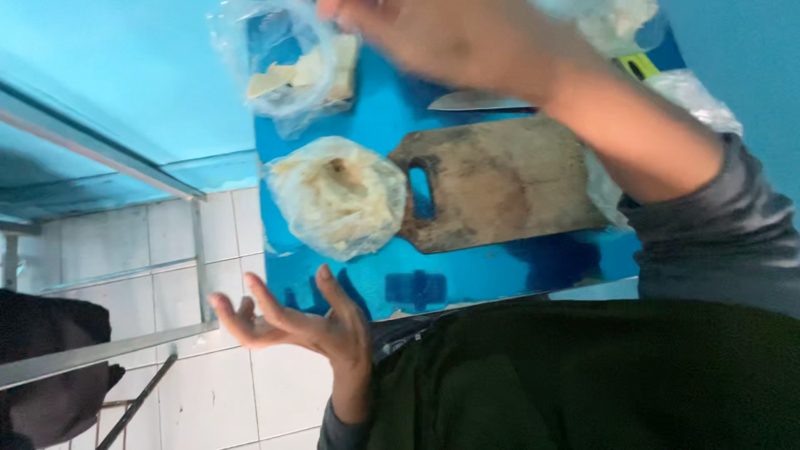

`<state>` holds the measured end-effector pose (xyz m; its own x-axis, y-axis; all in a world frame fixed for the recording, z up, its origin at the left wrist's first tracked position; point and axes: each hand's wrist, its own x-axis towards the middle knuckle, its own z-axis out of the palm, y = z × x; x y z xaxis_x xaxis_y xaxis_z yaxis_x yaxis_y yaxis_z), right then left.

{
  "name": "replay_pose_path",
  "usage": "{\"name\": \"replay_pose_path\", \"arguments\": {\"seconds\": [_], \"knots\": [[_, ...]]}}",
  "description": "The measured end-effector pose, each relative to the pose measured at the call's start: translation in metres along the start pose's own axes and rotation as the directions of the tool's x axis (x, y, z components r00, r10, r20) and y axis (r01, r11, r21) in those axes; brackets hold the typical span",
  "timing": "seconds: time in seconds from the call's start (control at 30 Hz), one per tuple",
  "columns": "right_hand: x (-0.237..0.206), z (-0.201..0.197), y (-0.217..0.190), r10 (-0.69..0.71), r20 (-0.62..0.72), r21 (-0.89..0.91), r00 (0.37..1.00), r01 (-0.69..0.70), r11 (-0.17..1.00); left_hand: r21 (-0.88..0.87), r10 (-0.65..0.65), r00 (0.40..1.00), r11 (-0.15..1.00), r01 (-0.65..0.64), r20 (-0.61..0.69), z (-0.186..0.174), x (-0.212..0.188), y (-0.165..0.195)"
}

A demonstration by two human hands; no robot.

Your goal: The person sits at a blue table and folds triangular pastry wrappers around a brown filling, pinching the edges closed by hand and setting the folded pastries aside while taking new wrappers from plastic bags. A knife and cutting board rest on the table but are not used.

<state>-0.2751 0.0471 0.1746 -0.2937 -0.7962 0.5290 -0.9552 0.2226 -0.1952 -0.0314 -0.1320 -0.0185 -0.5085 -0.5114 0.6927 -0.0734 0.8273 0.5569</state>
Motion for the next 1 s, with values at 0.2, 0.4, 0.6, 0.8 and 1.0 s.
{"name": "replay_pose_path", "arguments": {"seconds": [0.2,0.4,0.6,0.8,1.0], "knots": [[0.071,0.119,0.050,-0.043,0.024,0.006,0.999,0.043,0.999,-0.021,-0.004,1.000,1.000,0.005,0.025,-0.003,0.006,-0.010],[0.102,0.154,0.065,0.035,0.168,-0.495,0.985,0.054,0.867,-0.065,-0.002,1.000,0.998,0.004,0.022,0.000,0.007,-0.016],[0.079,0.142,0.075,0.258,0.325,-0.606,0.910,-0.009,0.796,-0.059,0.006,0.999,0.998,-0.004,0.034,0.000,0.008,-0.021],[0.037,0.133,0.065,0.183,0.122,-0.577,0.976,-0.081,0.813,-0.051,0.013,1.000,0.999,-0.012,0.020,-0.001,0.008,-0.019],[0.013,0.134,0.056,-0.006,0.073,-0.621,0.997,0.050,0.782,-0.064,0.041,0.998,0.997,-0.038,0.040,-0.003,0.010,-0.017]]}}
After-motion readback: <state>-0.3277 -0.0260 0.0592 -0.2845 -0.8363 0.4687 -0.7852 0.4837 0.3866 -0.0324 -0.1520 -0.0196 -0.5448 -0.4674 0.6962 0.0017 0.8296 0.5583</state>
